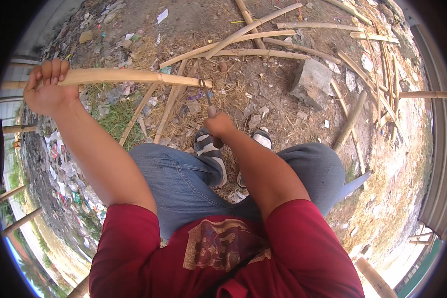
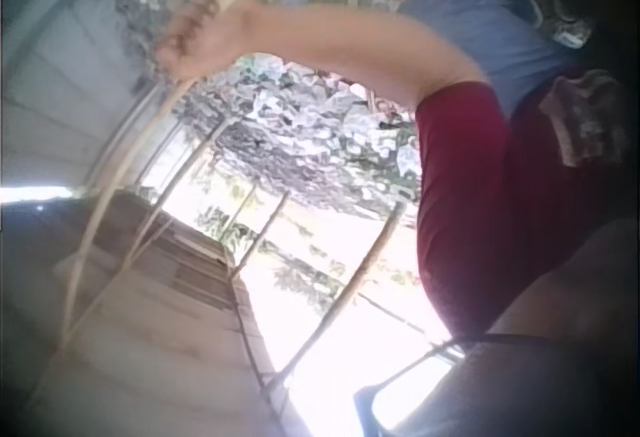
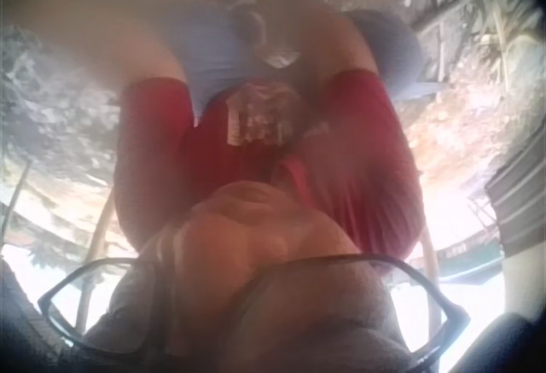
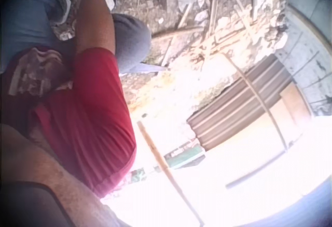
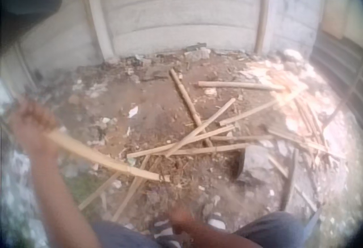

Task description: The person sits on the ground and uses a machete to split a long bamboo pole into thinner strips. They hold the bamboo with one hand and repeatedly strike it with the machete to separate the sections.

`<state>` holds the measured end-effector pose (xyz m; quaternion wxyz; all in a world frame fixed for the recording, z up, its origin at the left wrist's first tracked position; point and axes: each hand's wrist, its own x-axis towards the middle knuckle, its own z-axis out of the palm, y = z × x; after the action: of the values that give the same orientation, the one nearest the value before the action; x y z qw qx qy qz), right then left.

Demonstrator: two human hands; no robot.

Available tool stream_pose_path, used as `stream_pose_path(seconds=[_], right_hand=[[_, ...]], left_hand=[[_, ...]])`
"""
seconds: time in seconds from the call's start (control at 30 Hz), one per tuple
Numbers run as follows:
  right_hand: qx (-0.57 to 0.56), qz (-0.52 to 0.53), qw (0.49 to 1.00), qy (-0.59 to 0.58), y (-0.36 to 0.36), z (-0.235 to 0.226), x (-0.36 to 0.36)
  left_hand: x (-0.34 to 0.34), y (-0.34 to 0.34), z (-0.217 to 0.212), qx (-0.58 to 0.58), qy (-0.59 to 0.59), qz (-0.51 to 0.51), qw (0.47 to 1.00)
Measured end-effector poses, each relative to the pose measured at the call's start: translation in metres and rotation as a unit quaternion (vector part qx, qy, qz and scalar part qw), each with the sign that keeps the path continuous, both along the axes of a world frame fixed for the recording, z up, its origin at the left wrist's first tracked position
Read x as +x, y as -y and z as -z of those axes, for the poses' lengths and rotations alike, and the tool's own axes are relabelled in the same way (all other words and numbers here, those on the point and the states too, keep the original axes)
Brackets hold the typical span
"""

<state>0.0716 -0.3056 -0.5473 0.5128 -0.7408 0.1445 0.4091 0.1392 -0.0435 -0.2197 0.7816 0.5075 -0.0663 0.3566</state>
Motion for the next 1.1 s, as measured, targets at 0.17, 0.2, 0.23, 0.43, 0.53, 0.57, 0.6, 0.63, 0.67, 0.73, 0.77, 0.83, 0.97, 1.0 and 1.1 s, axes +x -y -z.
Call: stream_pose_path(seconds=[0.17,0.2,0.23,0.43,0.53,0.57,0.6,0.63,0.67,0.73,0.77,0.83,0.97,1.0,1.1], right_hand=[[0.076,-0.042,0.954,0.286,-0.050,-0.076,0.002],[0.080,-0.053,0.943,0.319,-0.053,-0.091,0.003],[0.083,-0.064,0.930,0.352,-0.054,-0.097,0.003],[0.034,-0.068,0.949,0.305,-0.031,-0.028,-0.026],[0.054,-0.088,0.954,0.281,-0.036,-0.041,-0.023],[0.043,-0.103,0.951,0.290,-0.039,-0.052,-0.021],[0.030,-0.113,0.948,0.296,-0.043,-0.065,-0.020],[0.018,-0.124,0.945,0.302,-0.048,-0.079,-0.018],[0.031,-0.126,0.938,0.321,-0.054,-0.095,-0.016],[0.059,-0.129,0.924,0.354,-0.064,-0.127,-0.014],[0.059,-0.137,0.919,0.365,-0.064,-0.132,-0.012],[0.010,-0.133,0.932,0.336,-0.056,-0.114,-0.007],[-0.083,-0.091,0.963,0.238,-0.018,-0.022,-0.009],[-0.091,-0.094,0.965,0.228,-0.014,-0.022,-0.007],[-0.057,-0.086,0.975,0.196,-0.025,-0.045,-0.006]], left_hand=[[0.000,0.020,-0.006,-0.019,-0.046,-0.195,0.980],[0.001,0.020,-0.005,-0.032,-0.057,-0.235,0.970],[0.001,0.020,-0.005,-0.040,-0.067,-0.259,0.963],[0.006,0.002,0.002,-0.096,-0.108,-0.356,0.923],[-0.002,-0.016,0.010,-0.136,-0.134,-0.407,0.893],[-0.007,-0.018,0.009,-0.146,-0.131,-0.413,0.889],[-0.007,-0.020,0.010,-0.156,-0.132,-0.414,0.887],[-0.001,-0.024,0.009,-0.152,-0.123,-0.396,0.897],[0.000,-0.029,0.011,-0.148,-0.118,-0.384,0.904],[-0.002,-0.024,0.013,-0.140,-0.118,-0.378,0.907],[0.000,-0.007,0.007,-0.138,-0.120,-0.381,0.906],[0.002,0.009,0.005,-0.125,-0.124,-0.379,0.908],[0.000,0.014,0.001,-0.112,-0.112,-0.363,0.918],[0.000,0.012,0.003,-0.114,-0.108,-0.361,0.919],[0.003,0.006,0.001,-0.099,-0.101,-0.363,0.921]])
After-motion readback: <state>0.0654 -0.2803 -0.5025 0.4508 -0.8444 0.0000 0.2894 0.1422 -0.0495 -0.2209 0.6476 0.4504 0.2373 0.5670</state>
